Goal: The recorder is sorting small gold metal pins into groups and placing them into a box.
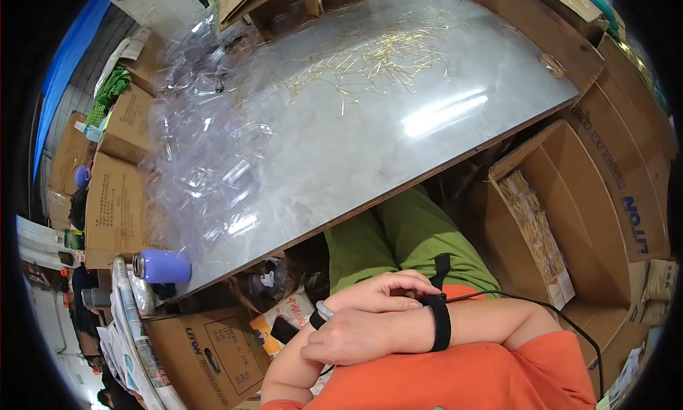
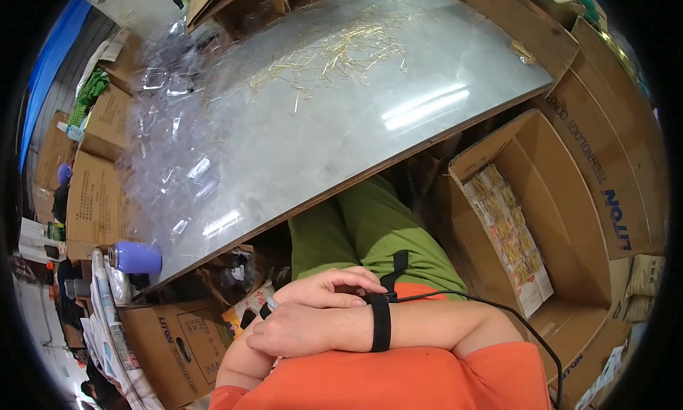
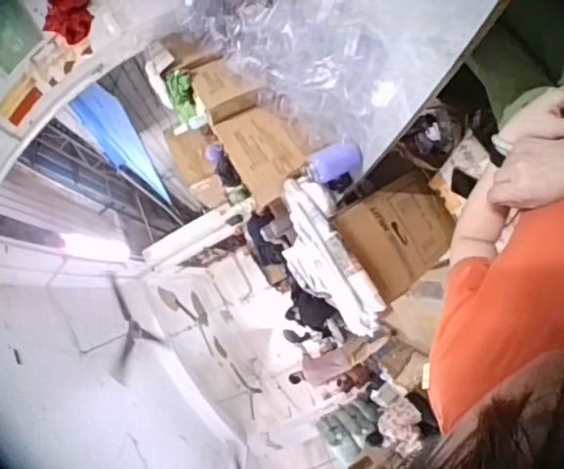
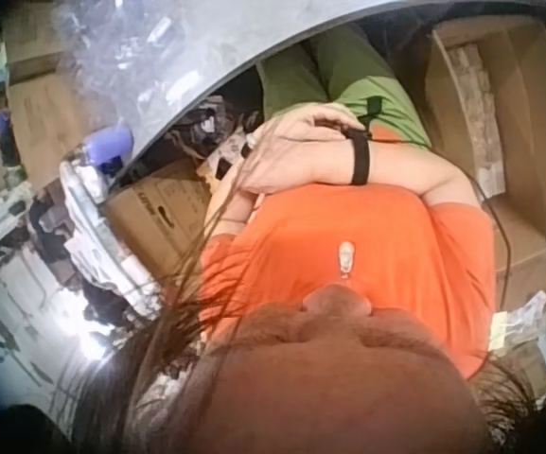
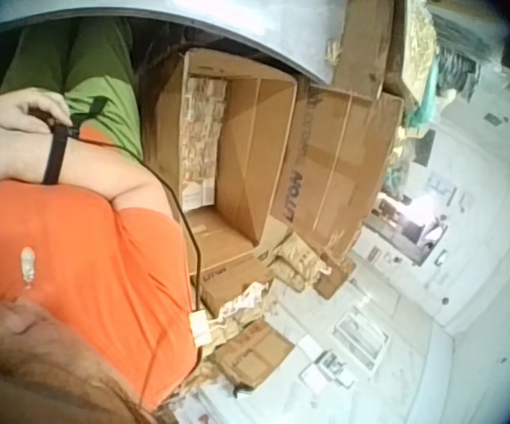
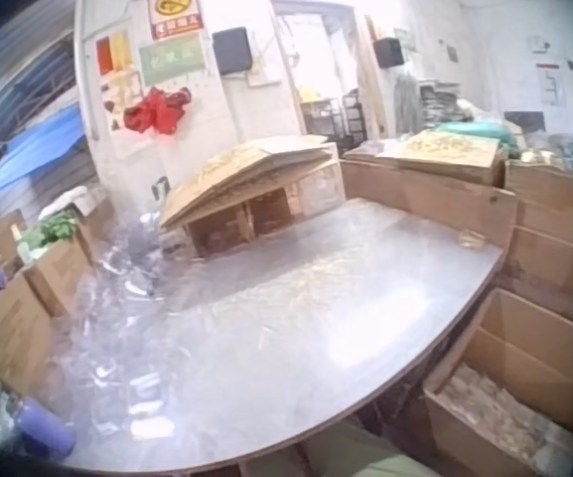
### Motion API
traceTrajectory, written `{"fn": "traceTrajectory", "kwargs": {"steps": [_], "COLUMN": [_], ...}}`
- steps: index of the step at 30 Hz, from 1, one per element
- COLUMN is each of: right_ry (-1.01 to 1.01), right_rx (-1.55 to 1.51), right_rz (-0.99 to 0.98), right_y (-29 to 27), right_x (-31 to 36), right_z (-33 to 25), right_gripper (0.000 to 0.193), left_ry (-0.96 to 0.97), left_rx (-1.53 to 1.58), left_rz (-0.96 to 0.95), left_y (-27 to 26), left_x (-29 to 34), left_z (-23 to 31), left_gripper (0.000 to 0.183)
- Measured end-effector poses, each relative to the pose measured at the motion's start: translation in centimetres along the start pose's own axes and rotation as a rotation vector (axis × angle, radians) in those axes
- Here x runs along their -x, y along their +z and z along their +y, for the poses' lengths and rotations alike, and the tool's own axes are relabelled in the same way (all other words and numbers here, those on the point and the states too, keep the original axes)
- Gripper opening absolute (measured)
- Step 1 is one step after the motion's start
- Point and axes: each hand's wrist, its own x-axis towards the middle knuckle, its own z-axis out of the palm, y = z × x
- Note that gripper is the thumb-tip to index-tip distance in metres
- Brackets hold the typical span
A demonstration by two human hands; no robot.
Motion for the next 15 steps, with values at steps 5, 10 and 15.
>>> {"fn": "traceTrajectory", "kwargs": {"steps": [5, 10, 15], "right_ry": [-0.042, -0.055, -0.034], "right_rx": [0.127, 0.195, 0.259], "right_rz": [0.004, -0.014, -0.087], "right_y": [-0.5, -0.8, -0.7], "right_x": [0.1, 0.1, 0.3], "right_z": [-0.4, -0.9, -0.8], "right_gripper": [0.012, 0.013, 0.013], "left_ry": [-0.022, 0.036, 0.027], "left_rx": [-0.18, -0.272, -0.148], "left_rz": [-0.064, -0.11, -0.04], "left_y": [-0.2, -0.5, 0.0], "left_x": [-1.3, -1.8, -1.5], "left_z": [1.2, 0.0, -0.8], "left_gripper": [0.038, 0.041, 0.038]}}
